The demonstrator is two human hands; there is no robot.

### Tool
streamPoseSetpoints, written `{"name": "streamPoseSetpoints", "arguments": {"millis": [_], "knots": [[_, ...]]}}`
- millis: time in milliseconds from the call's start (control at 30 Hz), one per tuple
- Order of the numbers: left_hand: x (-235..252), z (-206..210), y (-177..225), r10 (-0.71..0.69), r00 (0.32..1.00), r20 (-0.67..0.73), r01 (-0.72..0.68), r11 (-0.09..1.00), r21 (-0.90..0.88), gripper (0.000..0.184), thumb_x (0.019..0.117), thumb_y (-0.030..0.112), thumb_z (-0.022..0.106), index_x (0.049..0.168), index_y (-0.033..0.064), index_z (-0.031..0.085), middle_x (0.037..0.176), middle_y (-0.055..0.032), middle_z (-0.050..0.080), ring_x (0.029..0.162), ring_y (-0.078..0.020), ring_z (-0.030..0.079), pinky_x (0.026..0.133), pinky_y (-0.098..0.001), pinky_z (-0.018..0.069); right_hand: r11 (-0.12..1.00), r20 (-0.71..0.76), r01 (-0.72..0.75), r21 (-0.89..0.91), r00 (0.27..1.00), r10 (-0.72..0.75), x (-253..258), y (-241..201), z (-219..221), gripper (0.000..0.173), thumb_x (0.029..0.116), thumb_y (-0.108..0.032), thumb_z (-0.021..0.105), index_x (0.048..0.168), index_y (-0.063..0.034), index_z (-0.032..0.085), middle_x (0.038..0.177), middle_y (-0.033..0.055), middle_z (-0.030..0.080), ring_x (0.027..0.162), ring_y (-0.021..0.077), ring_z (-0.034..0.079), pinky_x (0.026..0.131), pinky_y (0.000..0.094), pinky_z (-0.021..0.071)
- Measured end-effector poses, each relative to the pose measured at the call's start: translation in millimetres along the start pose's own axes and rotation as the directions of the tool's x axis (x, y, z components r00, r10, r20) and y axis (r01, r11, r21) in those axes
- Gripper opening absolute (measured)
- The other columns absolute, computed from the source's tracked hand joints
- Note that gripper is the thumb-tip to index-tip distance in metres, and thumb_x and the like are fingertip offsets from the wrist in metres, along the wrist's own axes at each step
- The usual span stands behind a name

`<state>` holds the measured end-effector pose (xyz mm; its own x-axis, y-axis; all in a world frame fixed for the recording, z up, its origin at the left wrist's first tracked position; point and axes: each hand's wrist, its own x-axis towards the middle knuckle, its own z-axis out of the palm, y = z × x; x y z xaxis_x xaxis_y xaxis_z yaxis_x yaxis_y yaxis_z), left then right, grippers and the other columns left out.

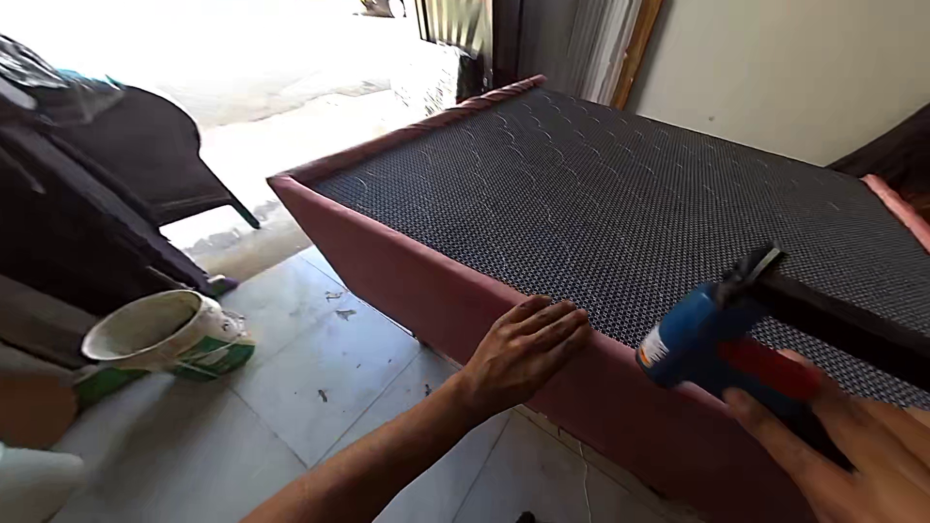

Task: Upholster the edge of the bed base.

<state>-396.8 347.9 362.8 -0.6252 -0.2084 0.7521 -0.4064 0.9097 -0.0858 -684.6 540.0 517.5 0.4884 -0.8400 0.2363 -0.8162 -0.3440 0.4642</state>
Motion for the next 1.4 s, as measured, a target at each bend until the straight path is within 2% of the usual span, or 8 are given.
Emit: {"name": "streamPoseSetpoints", "arguments": {"millis": [200,433,567,733,800,900,1000,1400], "knots": [[-2,3,-2,-0.024,0.997,-0.075,0.021,0.999,-0.036,0.023,0.1034,0.016,0.057,0.119,0.0119,0.073,0.13,-0.0053,0.071,0.127,-0.0204,0.063,0.112,-0.0419,0.0471,0.988,-0.176,0.107,-0.11,0.976,-0.125,51,2,26,0.044,0.1021,-0.011,0.046,0.141,-0.0219,0.062,0.108,0.0265,0.068,0.061,0.0347,0.059,0.049,0.0431,0.0412],[-10,8,-7,-0.109,0.97,-0.217,0.105,0.994,-0.03,0.028,0.098,0.031,0.07,0.115,0.0085,0.073,0.122,-0.0091,0.074,0.123,-0.0246,0.067,0.111,-0.0456,0.0495,0.992,-0.209,0.048,-0.12,0.975,-0.072,78,-4,19,0.045,0.1037,-0.012,0.044,0.147,-0.0169,0.057,0.119,0.0322,0.063,0.065,0.0375,0.058,0.052,0.0462,0.0404],[-13,8,-7,-0.17,0.943,-0.286,0.157,0.985,-0.069,0.031,0.0921,0.032,0.077,0.11,0.0073,0.073,0.116,-0.0114,0.075,0.118,-0.0251,0.069,0.108,-0.0448,0.0527,0.987,-0.155,0.135,-0.093,0.977,-0.148,75,-30,50,0.043,0.1033,-0.004,0.042,0.14,-0.0135,0.062,0.103,0.027,0.066,0.065,0.0348,0.059,0.052,0.0435,0.0429],[-13,7,-7,-0.2,0.938,-0.283,0.186,0.98,-0.075,0.035,0.0905,0.036,0.078,0.107,0.0053,0.072,0.115,-0.0125,0.075,0.116,-0.025,0.07,0.107,-0.0443,0.0537,0.982,-0.149,0.089,-0.169,0.982,-0.114,80,-18,39,0.044,0.1037,-0.003,0.04,0.142,-0.0098,0.06,0.109,0.0303,0.064,0.064,0.0364,0.057,0.052,0.0453,0.0404],[-12,6,-7,-0.205,0.94,-0.273,0.194,0.979,-0.069,0.036,0.0899,0.037,0.079,0.106,0.0056,0.072,0.114,-0.0122,0.075,0.115,-0.0248,0.07,0.106,-0.0444,0.0538,0.981,-0.152,0.145,-0.128,0.975,-0.164,76,-23,48,0.042,0.1032,-0.003,0.042,0.141,-0.0102,0.061,0.107,0.0293,0.065,0.067,0.0369,0.058,0.054,0.0452,0.0429],[-8,5,-2,-0.2,0.961,-0.193,0.196,0.98,-0.04,0.033,0.0957,0.037,0.071,0.112,0.009,0.074,0.12,-0.0091,0.074,0.12,-0.0242,0.067,0.109,-0.0452,0.05,0.976,-0.12,0.209,-0.068,0.969,-0.216,70,-11,49,0.045,0.1032,-0.002,0.041,0.141,-0.0146,0.061,0.108,0.028,0.067,0.066,0.0348,0.06,0.053,0.043,0.0431],[2,15,25,-0.156,0.983,-0.096,0.148,0.985,-0.087,0.026,0.1011,0.027,0.064,0.12,0.0104,0.073,0.131,-0.0065,0.07,0.13,-0.0237,0.061,0.116,-0.0485,0.0435,0.977,-0.102,0.178,-0.119,0.976,-0.19,56,11,35,0.044,0.1039,-0.006,0.041,0.14,-0.0164,0.062,0.112,0.0283,0.067,0.068,0.036,0.061,0.054,0.0443,0.044],[54,50,108,-0.062,0.995,-0.082,0.045,0.978,-0.203,0.024,0.1033,0.011,0.054,0.119,0.0072,0.073,0.125,-0.0085,0.073,0.123,-0.0237,0.066,0.11,-0.0433,0.0494,0.988,-0.121,0.133,-0.079,0.982,-0.142,-1,60,26,0.048,0.1036,-0.011,0.045,0.15,-0.0179,0.052,0.115,0.0311,0.064,0.065,0.0352,0.057,0.051,0.0435,0.0397]]}}
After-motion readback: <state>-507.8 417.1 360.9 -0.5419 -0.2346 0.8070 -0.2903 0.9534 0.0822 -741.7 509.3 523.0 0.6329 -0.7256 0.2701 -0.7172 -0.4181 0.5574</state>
